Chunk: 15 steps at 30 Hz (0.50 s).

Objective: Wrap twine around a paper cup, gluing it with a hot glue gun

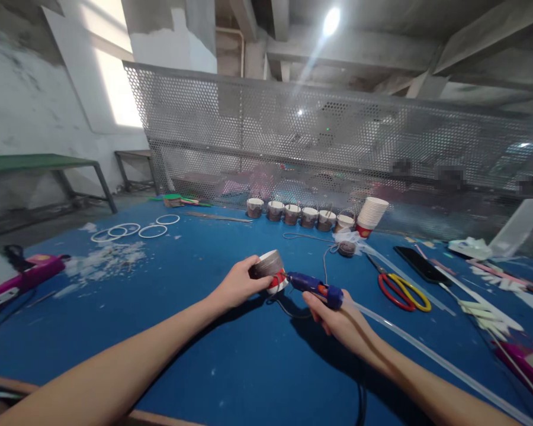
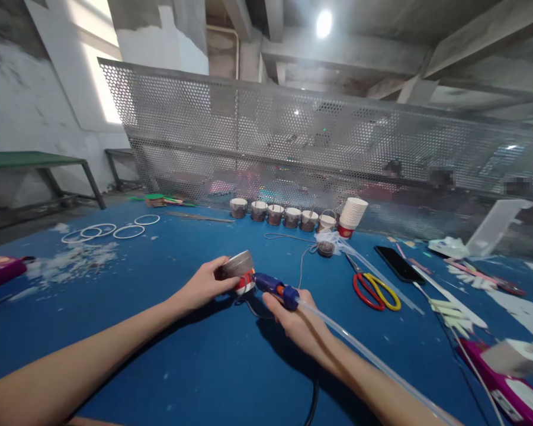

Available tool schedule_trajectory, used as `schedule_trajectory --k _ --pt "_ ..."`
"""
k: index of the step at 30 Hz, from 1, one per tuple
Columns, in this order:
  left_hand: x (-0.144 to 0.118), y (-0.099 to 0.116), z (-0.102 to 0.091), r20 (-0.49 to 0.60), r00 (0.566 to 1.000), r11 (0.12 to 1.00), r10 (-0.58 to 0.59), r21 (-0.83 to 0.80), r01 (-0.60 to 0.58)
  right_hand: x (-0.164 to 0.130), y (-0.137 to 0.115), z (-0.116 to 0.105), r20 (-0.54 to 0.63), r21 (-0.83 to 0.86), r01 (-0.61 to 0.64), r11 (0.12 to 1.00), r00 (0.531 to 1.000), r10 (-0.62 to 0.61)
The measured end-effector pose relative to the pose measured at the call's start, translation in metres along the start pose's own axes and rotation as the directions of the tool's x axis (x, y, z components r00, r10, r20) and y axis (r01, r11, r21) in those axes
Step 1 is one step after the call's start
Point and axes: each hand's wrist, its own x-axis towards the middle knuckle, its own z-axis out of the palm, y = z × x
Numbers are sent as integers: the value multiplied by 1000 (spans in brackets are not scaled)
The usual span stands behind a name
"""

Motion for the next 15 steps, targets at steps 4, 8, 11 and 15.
schedule_trajectory --k 4,8,11,15 --pt "1 -1 -2 38 999 1000 17 8 -17 -1 2 0 12 -21 25 999 1000 -25" --pt "1 0 -3 81 997 1000 17 -27 -15 -1 5 -1 -3 -9 19 1000 1000 -19" --pt "1 0 -4 91 996 999 16 -36 -13 -2 6 -2 26 -6 26 1000 999 -26" --pt "0 1 -5 120 992 999 31 -32 -27 -3 6 -3 14 -2 15 1000 1000 -15"
